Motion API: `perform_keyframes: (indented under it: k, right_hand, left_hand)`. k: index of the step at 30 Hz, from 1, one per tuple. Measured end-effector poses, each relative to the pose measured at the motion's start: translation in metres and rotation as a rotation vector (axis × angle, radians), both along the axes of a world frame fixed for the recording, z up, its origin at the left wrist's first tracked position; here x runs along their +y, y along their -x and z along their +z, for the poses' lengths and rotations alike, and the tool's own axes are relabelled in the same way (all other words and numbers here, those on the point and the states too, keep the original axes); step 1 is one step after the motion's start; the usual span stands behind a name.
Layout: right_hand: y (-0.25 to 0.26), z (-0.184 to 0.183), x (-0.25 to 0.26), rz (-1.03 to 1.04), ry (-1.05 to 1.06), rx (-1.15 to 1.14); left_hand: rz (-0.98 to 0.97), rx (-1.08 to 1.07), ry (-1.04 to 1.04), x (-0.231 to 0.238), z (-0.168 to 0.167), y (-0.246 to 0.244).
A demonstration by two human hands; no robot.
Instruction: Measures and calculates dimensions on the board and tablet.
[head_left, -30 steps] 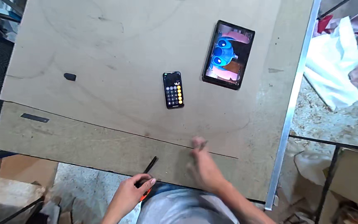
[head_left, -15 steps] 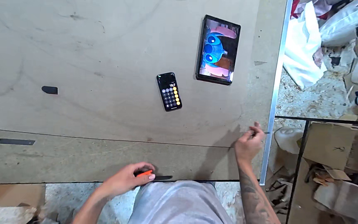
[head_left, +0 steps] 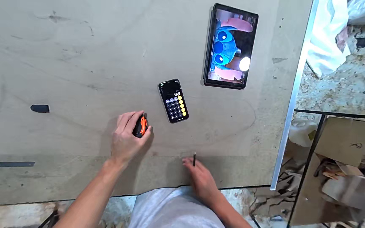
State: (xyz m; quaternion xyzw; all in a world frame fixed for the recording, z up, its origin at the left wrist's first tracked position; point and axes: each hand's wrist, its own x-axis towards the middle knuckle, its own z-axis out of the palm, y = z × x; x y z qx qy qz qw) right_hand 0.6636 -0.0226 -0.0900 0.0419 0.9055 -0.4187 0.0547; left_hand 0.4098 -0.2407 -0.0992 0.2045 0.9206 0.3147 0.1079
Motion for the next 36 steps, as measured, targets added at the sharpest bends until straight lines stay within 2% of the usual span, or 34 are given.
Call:
perform_keyframes:
  k: [3, 7, 11, 14, 16, 19, 22, 29, 36]
  right_hand:
    - [-0.002, 0.005, -0.007, 0.004, 0.036, 0.012]
    - [0.036, 0.007, 0.029, -0.239, -0.080, 0.018]
    - [0.088, 0.016, 0.078, -0.510, -0.122, 0.144]
    - [0.125, 0.025, 0.102, -0.564, -0.139, 0.183]
    - [0.148, 0.025, 0.105, -0.459, -0.174, 0.113]
    - [0.181, 0.017, 0.095, -0.119, -0.289, 0.050]
    - [0.209, 0.007, 0.079, 0.080, -0.388, 0.041]
    - [0.240, -0.006, 0.079, 0.207, -0.511, -0.076]
    - [0.230, 0.004, 0.089, 0.068, -0.425, 0.115]
  left_hand:
    - [-0.004, -0.051, -0.019, 0.002, -0.001, -0.021]
    - [-0.103, 0.143, 0.011, -0.008, -0.028, -0.043]
    - [-0.104, 0.220, -0.051, -0.002, -0.034, -0.031]
    - [-0.052, 0.248, -0.051, 0.007, -0.037, -0.016]
    - [-0.008, 0.305, -0.042, 0.012, -0.042, -0.008]
    - [0.044, 0.362, 0.012, 0.018, -0.046, -0.008]
    - [0.045, 0.359, 0.027, 0.017, -0.046, -0.010]
    - [0.056, 0.330, 0.050, 0.016, -0.046, -0.011]
    - [0.066, 0.344, 0.032, 0.017, -0.048, -0.009]
